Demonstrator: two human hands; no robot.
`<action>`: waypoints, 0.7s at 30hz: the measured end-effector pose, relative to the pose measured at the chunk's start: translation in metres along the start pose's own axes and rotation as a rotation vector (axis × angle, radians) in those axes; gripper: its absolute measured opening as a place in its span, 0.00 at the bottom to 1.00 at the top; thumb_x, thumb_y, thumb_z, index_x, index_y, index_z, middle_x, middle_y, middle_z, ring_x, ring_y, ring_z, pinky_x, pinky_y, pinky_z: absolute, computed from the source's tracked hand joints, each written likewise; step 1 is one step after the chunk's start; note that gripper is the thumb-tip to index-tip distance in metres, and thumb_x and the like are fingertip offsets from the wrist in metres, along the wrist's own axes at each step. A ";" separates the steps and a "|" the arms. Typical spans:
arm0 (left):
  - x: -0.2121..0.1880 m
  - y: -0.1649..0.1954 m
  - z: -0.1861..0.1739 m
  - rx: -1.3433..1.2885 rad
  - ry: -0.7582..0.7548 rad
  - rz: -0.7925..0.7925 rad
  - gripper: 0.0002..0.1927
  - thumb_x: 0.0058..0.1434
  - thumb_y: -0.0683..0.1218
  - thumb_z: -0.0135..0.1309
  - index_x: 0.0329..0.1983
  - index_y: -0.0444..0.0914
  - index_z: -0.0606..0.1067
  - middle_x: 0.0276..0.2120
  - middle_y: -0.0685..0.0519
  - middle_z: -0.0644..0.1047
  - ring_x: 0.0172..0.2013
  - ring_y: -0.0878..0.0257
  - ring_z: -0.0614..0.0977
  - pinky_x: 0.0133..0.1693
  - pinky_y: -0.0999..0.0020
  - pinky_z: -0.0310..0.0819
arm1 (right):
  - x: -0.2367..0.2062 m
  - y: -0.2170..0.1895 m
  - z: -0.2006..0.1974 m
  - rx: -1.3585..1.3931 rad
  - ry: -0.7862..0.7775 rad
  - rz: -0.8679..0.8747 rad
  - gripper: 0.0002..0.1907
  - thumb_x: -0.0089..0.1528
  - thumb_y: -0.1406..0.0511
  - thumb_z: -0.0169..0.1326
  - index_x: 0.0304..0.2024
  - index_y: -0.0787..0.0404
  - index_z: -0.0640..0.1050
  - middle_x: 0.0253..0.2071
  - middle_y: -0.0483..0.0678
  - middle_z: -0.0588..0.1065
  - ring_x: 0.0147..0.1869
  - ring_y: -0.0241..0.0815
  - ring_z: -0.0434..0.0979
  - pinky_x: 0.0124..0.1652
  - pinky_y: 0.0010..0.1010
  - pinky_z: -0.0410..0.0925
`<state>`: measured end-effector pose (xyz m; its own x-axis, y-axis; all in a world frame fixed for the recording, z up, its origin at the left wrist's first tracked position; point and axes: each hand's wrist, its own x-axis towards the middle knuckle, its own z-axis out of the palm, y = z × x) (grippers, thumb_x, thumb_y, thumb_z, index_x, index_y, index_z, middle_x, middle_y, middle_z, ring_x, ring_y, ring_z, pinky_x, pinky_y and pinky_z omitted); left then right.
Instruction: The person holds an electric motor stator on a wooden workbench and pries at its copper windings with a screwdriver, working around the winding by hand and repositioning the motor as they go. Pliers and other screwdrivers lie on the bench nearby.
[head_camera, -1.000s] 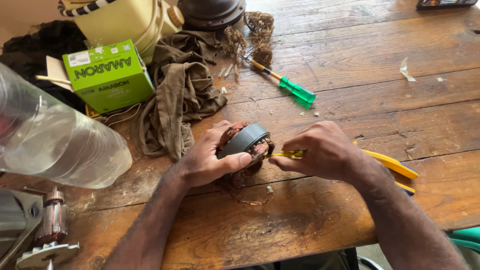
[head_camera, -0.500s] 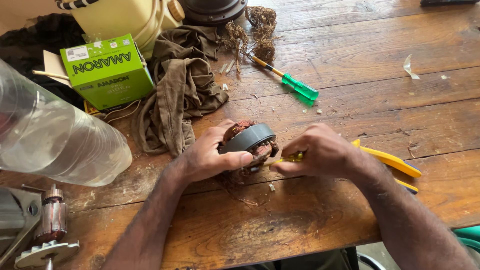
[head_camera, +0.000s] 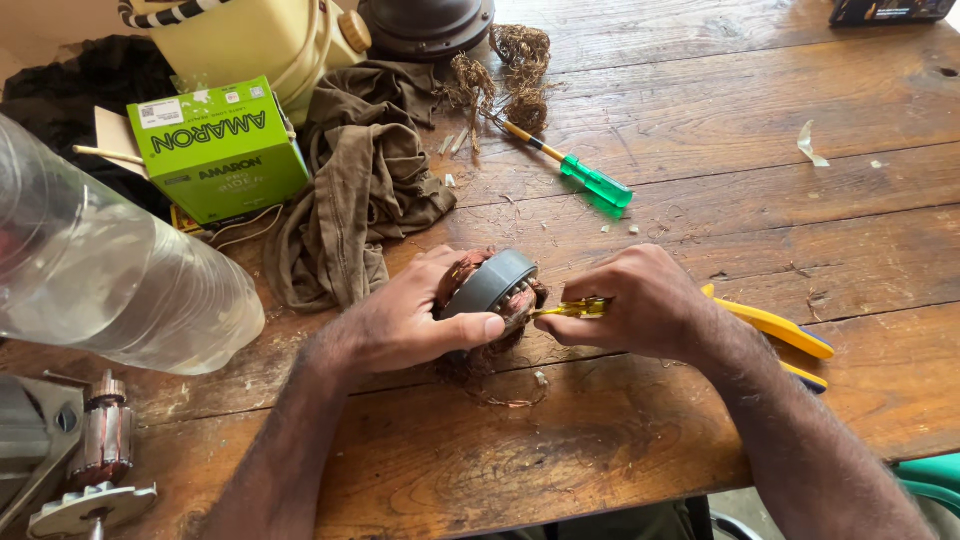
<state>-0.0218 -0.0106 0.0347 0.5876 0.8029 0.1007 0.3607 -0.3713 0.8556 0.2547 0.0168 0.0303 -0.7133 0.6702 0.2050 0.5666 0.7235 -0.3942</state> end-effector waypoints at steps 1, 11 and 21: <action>0.000 0.001 0.000 0.002 0.004 -0.038 0.37 0.55 0.67 0.54 0.58 0.36 0.75 0.49 0.47 0.78 0.51 0.54 0.78 0.51 0.59 0.72 | 0.000 0.000 0.000 -0.013 -0.008 -0.001 0.17 0.54 0.53 0.66 0.19 0.56 0.82 0.12 0.50 0.73 0.17 0.48 0.76 0.23 0.41 0.70; 0.007 0.011 0.010 0.098 0.072 -0.219 0.34 0.53 0.72 0.47 0.47 0.43 0.80 0.39 0.50 0.79 0.42 0.56 0.80 0.42 0.57 0.75 | 0.001 -0.017 0.010 -0.122 -0.106 0.072 0.16 0.62 0.53 0.54 0.25 0.52 0.84 0.08 0.47 0.72 0.11 0.41 0.72 0.20 0.39 0.70; 0.005 0.020 0.015 0.212 0.142 -0.367 0.40 0.52 0.78 0.43 0.47 0.44 0.82 0.44 0.47 0.78 0.49 0.53 0.77 0.50 0.55 0.70 | 0.005 -0.040 0.007 -0.133 -0.355 0.370 0.21 0.66 0.47 0.43 0.37 0.48 0.82 0.17 0.47 0.77 0.22 0.42 0.78 0.33 0.41 0.74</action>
<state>-0.0007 -0.0213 0.0444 0.2932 0.9498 -0.1092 0.6759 -0.1252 0.7262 0.2259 -0.0101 0.0406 -0.5386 0.8043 -0.2510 0.8378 0.4794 -0.2613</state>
